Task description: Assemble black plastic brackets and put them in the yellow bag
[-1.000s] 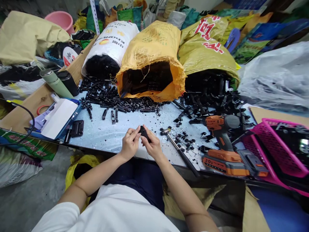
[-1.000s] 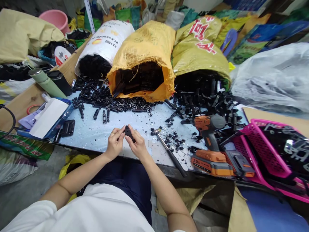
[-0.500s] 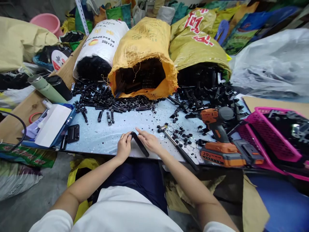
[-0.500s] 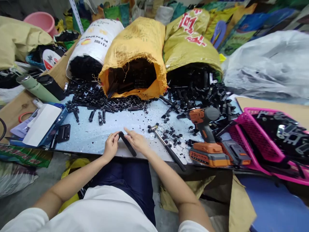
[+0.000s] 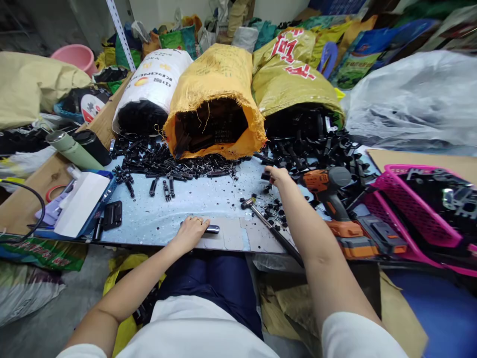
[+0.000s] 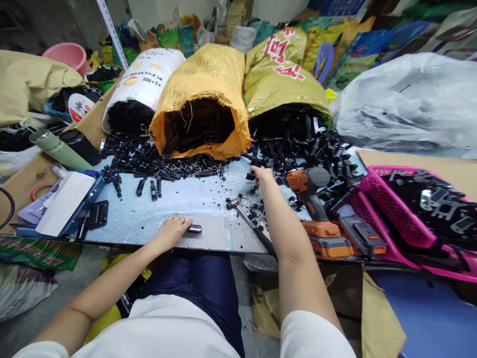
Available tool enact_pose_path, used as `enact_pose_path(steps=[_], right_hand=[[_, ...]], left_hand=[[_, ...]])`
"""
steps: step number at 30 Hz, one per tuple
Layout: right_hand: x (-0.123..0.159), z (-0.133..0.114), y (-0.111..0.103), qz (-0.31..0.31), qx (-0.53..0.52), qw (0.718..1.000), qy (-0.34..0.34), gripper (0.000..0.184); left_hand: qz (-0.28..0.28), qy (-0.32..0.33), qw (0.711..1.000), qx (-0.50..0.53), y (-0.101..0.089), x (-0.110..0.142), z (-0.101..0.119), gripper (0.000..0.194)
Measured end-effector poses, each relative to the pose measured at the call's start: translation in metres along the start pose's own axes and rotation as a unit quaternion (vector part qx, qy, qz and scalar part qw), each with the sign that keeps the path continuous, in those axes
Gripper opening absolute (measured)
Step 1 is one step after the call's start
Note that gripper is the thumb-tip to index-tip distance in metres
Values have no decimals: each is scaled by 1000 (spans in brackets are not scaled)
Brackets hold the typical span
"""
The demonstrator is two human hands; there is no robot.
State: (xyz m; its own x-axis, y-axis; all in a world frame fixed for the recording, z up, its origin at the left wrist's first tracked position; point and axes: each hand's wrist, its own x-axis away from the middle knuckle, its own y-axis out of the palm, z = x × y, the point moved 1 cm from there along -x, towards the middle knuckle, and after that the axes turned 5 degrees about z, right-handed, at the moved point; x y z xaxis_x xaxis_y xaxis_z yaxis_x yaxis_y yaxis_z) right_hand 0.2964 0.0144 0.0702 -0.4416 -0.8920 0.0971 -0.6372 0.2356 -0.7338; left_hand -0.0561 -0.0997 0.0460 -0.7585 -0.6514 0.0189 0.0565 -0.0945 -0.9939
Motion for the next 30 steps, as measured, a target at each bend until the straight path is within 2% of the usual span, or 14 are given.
enact_pose_path(steps=[3,5,7,9,11,13,15,20,26,28,30], right_hand=[[28,3,6,-93,-51,994,-24,30],[64,5,14,-147,-73,986,-44,30],[109,6,22,-191,-56,973,-117,36],[154,6,29,-225,16,940,-256,39],[191,6,38,-244,117,884,-381,36],[214,8,47,-239,208,847,-426,36],[224,10,57,-219,271,837,-421,38],[227,9,67,-174,299,858,-379,39],[239,5,70,-212,270,857,-384,41],[243,4,75,-203,270,861,-379,42],[244,2,78,-184,274,866,-377,42]], left_hand=[[7,-13,1000,22,6,2,-1,34],[8,3,999,44,11,-1,0,36],[2,18,998,64,14,-4,1,36],[-4,22,996,82,14,-6,1,33],[-8,29,995,100,11,-7,0,31],[-12,35,993,116,7,-7,2,32],[-19,33,991,127,5,-8,4,34],[-13,22,990,139,8,-5,9,68],[-17,48,987,151,8,1,0,92],[-25,66,986,153,7,2,-2,90],[-16,62,986,151,7,2,-2,80]])
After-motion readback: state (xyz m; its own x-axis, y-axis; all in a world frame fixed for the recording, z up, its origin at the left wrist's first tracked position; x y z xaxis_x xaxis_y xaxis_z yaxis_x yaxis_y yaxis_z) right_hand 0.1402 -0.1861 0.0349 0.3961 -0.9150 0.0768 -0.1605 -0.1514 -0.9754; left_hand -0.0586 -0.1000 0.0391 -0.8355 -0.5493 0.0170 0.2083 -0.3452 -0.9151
